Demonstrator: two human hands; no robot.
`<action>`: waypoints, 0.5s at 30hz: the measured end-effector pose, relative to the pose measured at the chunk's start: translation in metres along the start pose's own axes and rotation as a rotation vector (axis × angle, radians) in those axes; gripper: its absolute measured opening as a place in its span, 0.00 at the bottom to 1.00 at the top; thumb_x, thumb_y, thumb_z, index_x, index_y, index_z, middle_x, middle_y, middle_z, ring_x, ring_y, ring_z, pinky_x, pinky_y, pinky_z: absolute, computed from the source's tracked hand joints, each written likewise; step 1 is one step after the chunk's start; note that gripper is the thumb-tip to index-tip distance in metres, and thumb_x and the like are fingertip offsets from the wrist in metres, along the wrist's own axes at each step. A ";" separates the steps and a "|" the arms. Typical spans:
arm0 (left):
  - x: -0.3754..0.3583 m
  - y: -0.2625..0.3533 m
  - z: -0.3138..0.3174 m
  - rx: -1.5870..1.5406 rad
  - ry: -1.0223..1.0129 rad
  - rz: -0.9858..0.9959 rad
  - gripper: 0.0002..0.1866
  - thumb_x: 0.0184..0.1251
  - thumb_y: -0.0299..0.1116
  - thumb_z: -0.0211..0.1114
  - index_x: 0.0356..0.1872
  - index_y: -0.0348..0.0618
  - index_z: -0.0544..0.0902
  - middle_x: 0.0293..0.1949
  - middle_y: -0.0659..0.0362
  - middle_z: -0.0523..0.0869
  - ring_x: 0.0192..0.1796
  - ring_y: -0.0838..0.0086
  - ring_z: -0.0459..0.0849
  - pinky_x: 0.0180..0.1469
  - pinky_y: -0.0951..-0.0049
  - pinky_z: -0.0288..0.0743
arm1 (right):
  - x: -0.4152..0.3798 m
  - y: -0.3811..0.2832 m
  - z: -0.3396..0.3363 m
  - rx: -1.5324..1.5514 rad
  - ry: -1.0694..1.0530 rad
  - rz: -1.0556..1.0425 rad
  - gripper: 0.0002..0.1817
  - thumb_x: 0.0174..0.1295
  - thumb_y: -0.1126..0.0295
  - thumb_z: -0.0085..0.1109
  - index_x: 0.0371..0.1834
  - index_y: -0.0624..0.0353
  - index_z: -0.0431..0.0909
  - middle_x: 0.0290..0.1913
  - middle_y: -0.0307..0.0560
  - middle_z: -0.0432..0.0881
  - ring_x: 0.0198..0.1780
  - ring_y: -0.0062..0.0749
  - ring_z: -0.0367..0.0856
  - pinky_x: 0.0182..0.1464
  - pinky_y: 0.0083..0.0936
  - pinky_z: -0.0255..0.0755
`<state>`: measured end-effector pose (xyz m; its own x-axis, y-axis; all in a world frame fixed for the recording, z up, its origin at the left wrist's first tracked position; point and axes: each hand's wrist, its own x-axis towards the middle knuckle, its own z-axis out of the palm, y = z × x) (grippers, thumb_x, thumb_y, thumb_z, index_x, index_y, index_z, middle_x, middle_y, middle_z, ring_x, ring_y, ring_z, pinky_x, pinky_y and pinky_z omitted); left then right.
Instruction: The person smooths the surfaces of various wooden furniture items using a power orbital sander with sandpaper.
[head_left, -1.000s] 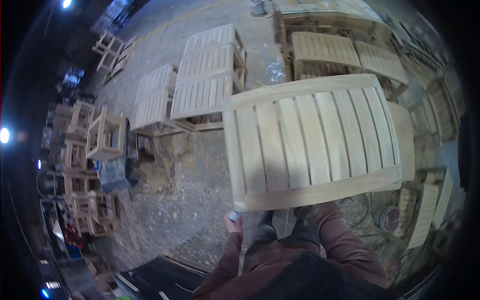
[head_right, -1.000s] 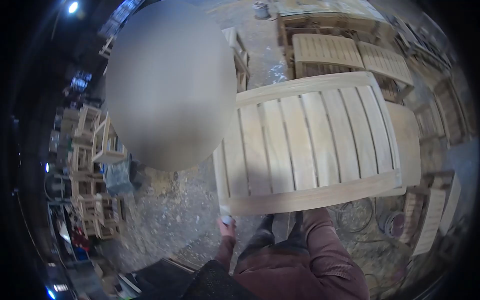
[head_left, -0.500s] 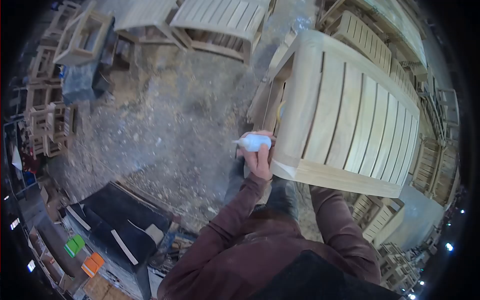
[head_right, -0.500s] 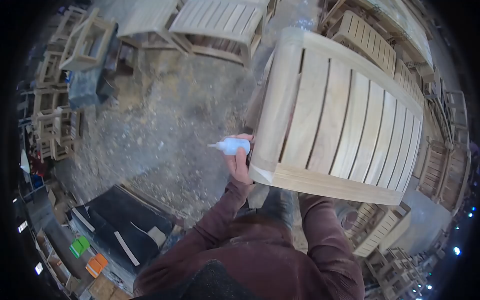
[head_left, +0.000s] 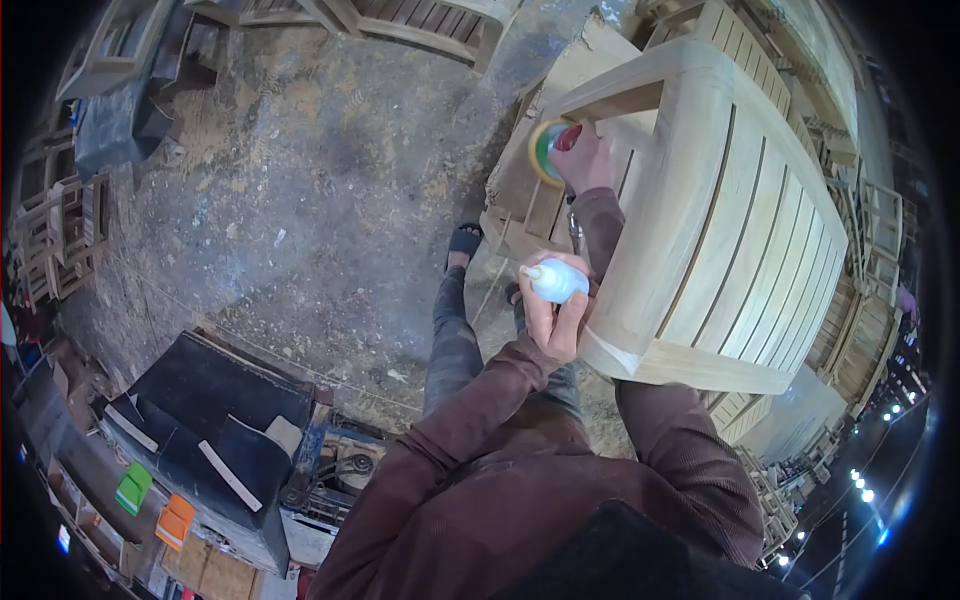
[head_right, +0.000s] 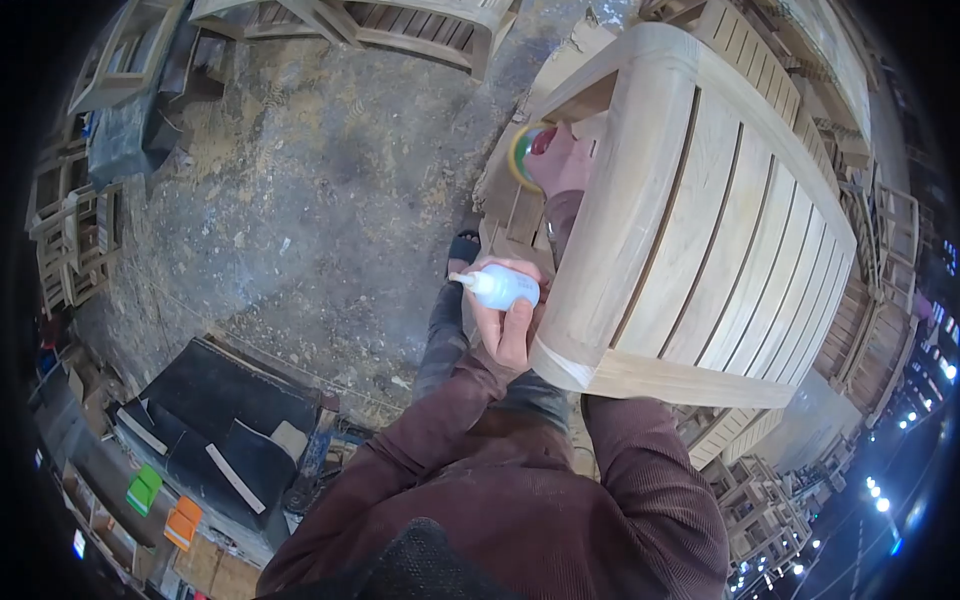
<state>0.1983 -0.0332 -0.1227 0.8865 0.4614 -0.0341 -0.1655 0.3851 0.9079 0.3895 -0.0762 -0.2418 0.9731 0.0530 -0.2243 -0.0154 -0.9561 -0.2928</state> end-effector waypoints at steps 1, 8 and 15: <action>0.000 -0.001 0.001 -0.012 -0.006 0.016 0.21 0.64 0.31 0.54 0.52 0.34 0.58 0.44 0.49 0.72 0.42 0.69 0.72 0.49 0.68 0.66 | 0.001 -0.002 -0.001 0.030 -0.008 -0.002 0.32 0.40 0.57 0.65 0.51 0.55 0.71 0.45 0.65 0.75 0.48 0.59 0.77 0.51 0.44 0.72; 0.005 0.006 0.008 0.042 0.003 0.026 0.20 0.64 0.29 0.53 0.53 0.34 0.58 0.43 0.50 0.72 0.41 0.70 0.71 0.48 0.69 0.66 | 0.011 -0.005 -0.006 0.172 -0.123 -0.025 0.26 0.41 0.60 0.63 0.45 0.57 0.71 0.38 0.66 0.79 0.44 0.60 0.78 0.47 0.46 0.73; -0.002 0.010 0.004 -0.031 -0.007 -0.039 0.25 0.67 0.37 0.54 0.57 0.37 0.55 0.49 0.52 0.67 0.47 0.70 0.69 0.52 0.67 0.64 | -0.056 0.012 -0.005 -0.084 0.024 -0.075 0.20 0.45 0.64 0.63 0.44 0.51 0.73 0.42 0.58 0.76 0.39 0.57 0.78 0.42 0.46 0.75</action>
<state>0.1968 -0.0330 -0.1122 0.8954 0.4402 -0.0666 -0.1437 0.4275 0.8925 0.3356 -0.0923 -0.2279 0.9761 0.1191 -0.1819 0.0758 -0.9705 -0.2288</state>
